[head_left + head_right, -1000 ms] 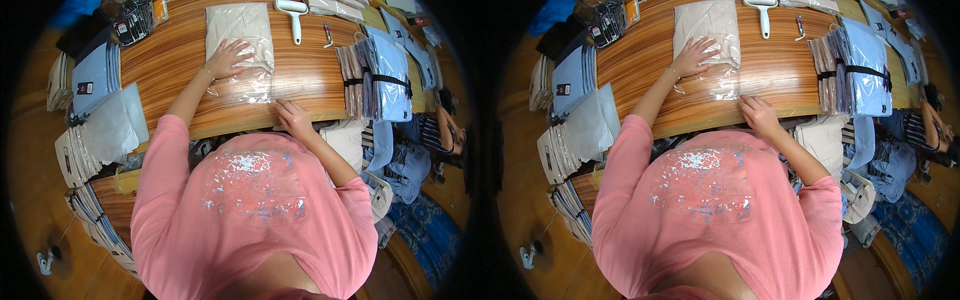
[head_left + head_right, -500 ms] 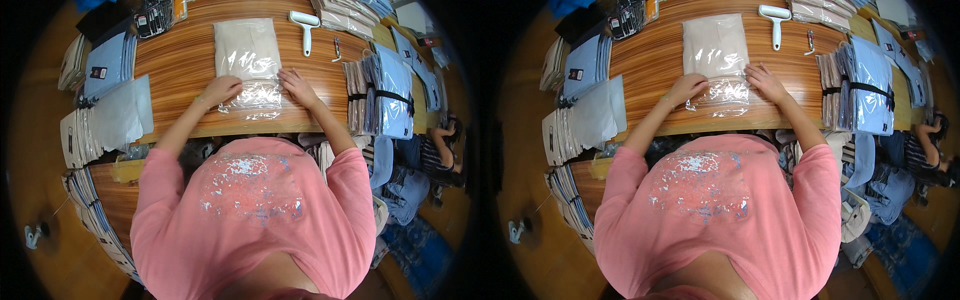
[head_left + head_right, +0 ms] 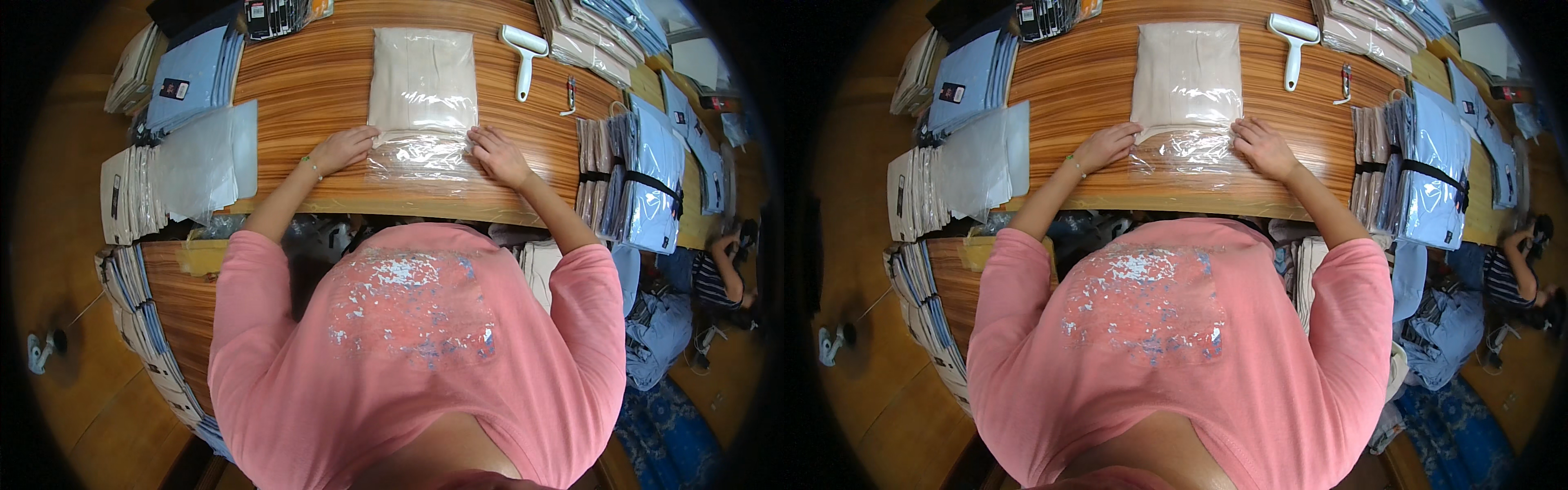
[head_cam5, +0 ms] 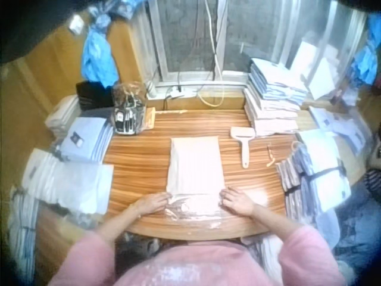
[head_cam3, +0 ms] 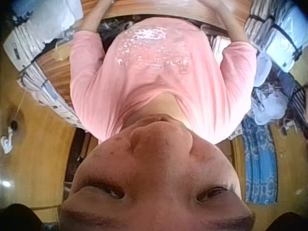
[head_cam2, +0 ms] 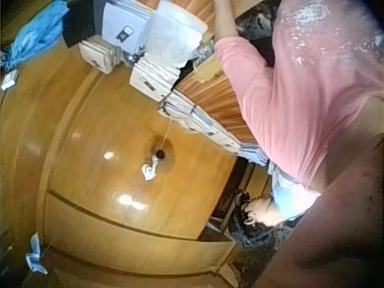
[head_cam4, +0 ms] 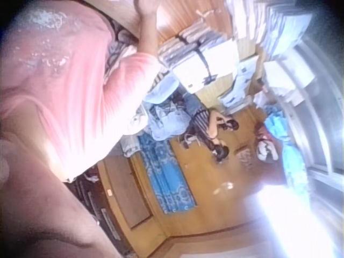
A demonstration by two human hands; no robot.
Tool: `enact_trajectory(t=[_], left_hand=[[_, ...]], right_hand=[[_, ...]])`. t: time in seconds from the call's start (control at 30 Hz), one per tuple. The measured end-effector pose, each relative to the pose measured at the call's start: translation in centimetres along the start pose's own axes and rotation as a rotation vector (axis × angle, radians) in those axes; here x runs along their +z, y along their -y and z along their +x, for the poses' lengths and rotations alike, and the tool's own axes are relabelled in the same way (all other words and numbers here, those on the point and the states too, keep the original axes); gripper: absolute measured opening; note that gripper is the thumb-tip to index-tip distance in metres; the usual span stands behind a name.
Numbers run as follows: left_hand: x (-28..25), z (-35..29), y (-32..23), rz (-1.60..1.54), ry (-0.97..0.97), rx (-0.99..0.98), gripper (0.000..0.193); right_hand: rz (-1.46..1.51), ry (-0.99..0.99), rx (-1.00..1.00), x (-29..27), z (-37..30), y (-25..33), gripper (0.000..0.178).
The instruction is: The person folds a shirt by placing it on a wooden surface, smoothing it, and using a cardboard template to fold the sleeves and sides before placing it in a plastic bag. They also remove a tag from a second shirt and begin the same folding process.
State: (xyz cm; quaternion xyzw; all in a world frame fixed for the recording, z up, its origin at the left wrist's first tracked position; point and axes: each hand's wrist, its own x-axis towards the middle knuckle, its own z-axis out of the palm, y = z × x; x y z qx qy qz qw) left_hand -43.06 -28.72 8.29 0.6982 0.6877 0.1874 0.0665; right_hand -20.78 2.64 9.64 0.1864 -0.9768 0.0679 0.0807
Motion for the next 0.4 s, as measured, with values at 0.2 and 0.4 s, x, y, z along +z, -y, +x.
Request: enact_trajectory(t=[0.2,0.4], left_hand=[[0.1,1.2,-1.4,0.103,-0.056,-0.01,0.017],[2.0,2.5,-0.9,-0.206,-0.445,-0.545,0.021]], right_hand=[[0.091,-0.036,0.096,-0.2,0.4,0.8,0.018],[0.622,-0.03,0.759,-1.8,3.0,0.3,0.022]])
